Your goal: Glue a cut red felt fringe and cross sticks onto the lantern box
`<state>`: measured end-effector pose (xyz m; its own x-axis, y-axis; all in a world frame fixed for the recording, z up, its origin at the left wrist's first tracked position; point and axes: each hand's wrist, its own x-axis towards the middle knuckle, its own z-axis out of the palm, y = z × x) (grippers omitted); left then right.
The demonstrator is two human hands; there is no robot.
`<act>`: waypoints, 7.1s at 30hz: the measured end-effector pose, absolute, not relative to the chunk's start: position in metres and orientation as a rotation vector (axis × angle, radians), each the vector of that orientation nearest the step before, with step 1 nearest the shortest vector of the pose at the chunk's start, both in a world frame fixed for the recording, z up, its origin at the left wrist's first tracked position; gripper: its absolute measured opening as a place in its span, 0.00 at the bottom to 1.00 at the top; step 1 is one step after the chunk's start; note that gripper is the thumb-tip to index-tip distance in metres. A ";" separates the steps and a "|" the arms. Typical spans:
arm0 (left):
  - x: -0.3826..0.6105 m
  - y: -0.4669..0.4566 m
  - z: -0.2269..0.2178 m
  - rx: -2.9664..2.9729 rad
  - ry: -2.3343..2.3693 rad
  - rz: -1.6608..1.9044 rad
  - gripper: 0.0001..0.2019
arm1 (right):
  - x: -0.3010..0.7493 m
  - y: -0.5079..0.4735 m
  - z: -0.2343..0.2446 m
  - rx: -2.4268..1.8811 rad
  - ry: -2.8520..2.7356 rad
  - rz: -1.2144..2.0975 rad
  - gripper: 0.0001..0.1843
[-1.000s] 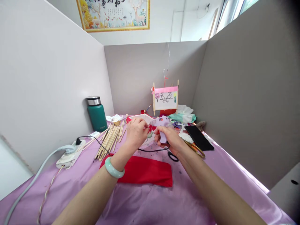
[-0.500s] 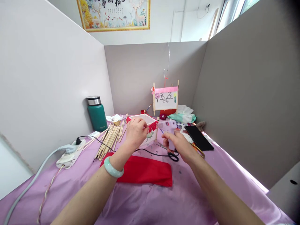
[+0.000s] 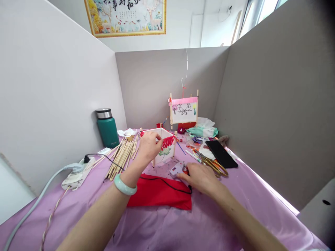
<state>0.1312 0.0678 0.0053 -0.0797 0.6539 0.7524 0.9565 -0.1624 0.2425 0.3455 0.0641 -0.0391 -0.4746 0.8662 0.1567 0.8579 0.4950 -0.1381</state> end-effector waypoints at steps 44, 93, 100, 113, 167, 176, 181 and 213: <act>0.138 0.065 0.018 -1.836 -2.052 -1.041 0.05 | 0.281 0.163 -0.022 -1.109 -1.722 0.500 0.13; 0.143 0.065 0.018 -1.778 -2.092 -1.006 0.06 | 0.296 0.149 -0.031 -0.893 -1.933 0.014 0.15; 0.143 0.063 0.019 -1.788 -2.099 -0.988 0.06 | 0.295 0.144 -0.026 -1.008 -2.057 -0.239 0.17; 0.142 0.065 0.018 -1.779 -2.084 -1.061 0.05 | 0.291 0.135 -0.026 -0.910 -2.131 -0.277 0.22; 0.111 0.038 0.000 -1.690 -1.953 -1.832 0.10 | 0.342 0.053 -0.047 -1.286 -2.414 0.035 0.17; 0.126 0.023 -0.013 -1.719 -1.644 -1.550 0.06 | 0.333 0.049 -0.058 -1.474 -2.499 0.037 0.19; 0.121 0.025 -0.018 -1.713 -1.609 -1.402 0.03 | 0.345 0.054 -0.059 -1.345 -2.306 0.336 0.20; 0.132 0.036 -0.021 -1.651 -1.704 -1.394 0.03 | 0.289 0.061 -0.008 -0.464 -1.422 1.995 0.27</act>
